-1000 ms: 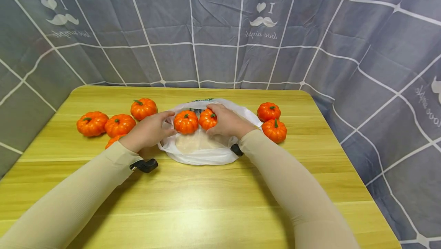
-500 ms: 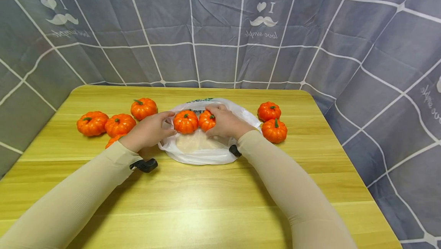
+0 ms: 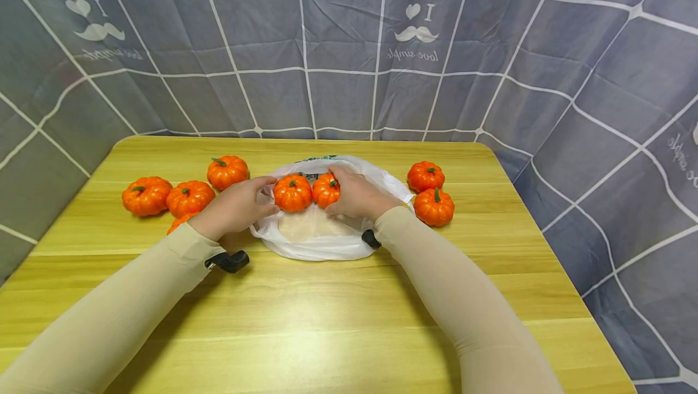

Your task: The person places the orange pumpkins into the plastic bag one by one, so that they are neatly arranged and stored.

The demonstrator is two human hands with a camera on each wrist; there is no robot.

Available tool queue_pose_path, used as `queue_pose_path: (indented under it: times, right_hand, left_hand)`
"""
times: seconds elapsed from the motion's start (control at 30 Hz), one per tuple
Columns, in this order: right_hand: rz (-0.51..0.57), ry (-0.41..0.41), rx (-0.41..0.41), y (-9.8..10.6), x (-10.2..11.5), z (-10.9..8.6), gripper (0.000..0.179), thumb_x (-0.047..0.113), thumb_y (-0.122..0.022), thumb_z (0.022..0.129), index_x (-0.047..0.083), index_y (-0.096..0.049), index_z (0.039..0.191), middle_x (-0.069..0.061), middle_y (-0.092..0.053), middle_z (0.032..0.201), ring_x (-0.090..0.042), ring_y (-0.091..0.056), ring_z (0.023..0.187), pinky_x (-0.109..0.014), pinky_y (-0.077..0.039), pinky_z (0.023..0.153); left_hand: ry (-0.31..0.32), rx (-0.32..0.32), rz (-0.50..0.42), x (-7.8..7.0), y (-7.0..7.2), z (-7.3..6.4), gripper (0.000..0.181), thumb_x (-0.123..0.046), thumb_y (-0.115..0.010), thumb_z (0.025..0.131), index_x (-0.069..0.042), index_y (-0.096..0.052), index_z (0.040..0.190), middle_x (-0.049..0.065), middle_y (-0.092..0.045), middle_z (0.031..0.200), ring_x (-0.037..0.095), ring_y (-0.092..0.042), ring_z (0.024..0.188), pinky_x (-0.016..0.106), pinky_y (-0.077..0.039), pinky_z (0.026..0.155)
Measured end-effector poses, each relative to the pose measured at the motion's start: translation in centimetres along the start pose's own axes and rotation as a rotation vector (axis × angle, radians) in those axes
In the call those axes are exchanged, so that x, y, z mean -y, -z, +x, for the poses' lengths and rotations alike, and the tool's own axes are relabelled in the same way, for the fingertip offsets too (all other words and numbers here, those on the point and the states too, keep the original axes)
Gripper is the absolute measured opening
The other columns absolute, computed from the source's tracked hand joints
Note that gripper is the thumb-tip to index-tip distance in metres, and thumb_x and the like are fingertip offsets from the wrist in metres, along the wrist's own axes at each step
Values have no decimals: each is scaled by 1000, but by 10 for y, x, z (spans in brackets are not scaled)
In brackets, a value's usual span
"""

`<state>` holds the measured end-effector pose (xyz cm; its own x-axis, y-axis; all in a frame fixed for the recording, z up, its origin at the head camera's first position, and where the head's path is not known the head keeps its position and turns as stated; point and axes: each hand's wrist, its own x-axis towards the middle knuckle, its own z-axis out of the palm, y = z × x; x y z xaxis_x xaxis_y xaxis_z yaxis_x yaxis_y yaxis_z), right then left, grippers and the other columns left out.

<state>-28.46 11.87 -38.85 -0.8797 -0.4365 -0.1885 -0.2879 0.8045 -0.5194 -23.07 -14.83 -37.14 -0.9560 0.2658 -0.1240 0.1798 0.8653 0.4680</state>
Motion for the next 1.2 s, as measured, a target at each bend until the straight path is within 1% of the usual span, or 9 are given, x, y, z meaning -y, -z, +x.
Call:
queue_pose_path:
  times: [0.23,0.43,0.87,1.03,1.2]
  right_hand:
    - [15,-1,-5,0,0,0,107,27,-90,84,11,-24,167,-15,-37,167,-34,-42,150,-46,-31,129]
    - [23,6,2,0,0,0,106,27,-89,85,9,-24,167,-14,-36,168,-33,-41,151,-46,-29,129]
    - [41,7,8,2,1,-3,110,28,-90,84,11,-21,168,-14,-33,170,-33,-36,155,-47,-27,130]
    - [24,8,-3,2,0,-4,107,28,-89,86,11,-23,167,-13,-34,170,-35,-36,155,-48,-27,130]
    - [-1,27,-17,5,3,-9,104,29,-88,86,9,-25,167,-13,-33,171,-35,-33,156,-47,-25,131]
  left_hand:
    - [6,6,4,0,0,1,73,-32,-72,97,-8,-44,160,15,-67,140,29,-66,111,46,-55,96]
    - [4,7,5,1,-1,2,73,-32,-73,97,-7,-44,159,16,-66,140,30,-66,112,47,-55,98]
    - [3,-1,-3,0,-1,1,72,-31,-73,97,-8,-44,159,16,-67,139,31,-66,114,47,-56,97]
    - [10,1,-7,0,-2,0,71,-31,-72,97,-8,-45,159,16,-67,139,30,-66,113,46,-56,96]
    - [12,1,-8,-1,-1,0,71,-31,-72,97,-8,-44,159,16,-67,139,29,-66,110,44,-56,94]
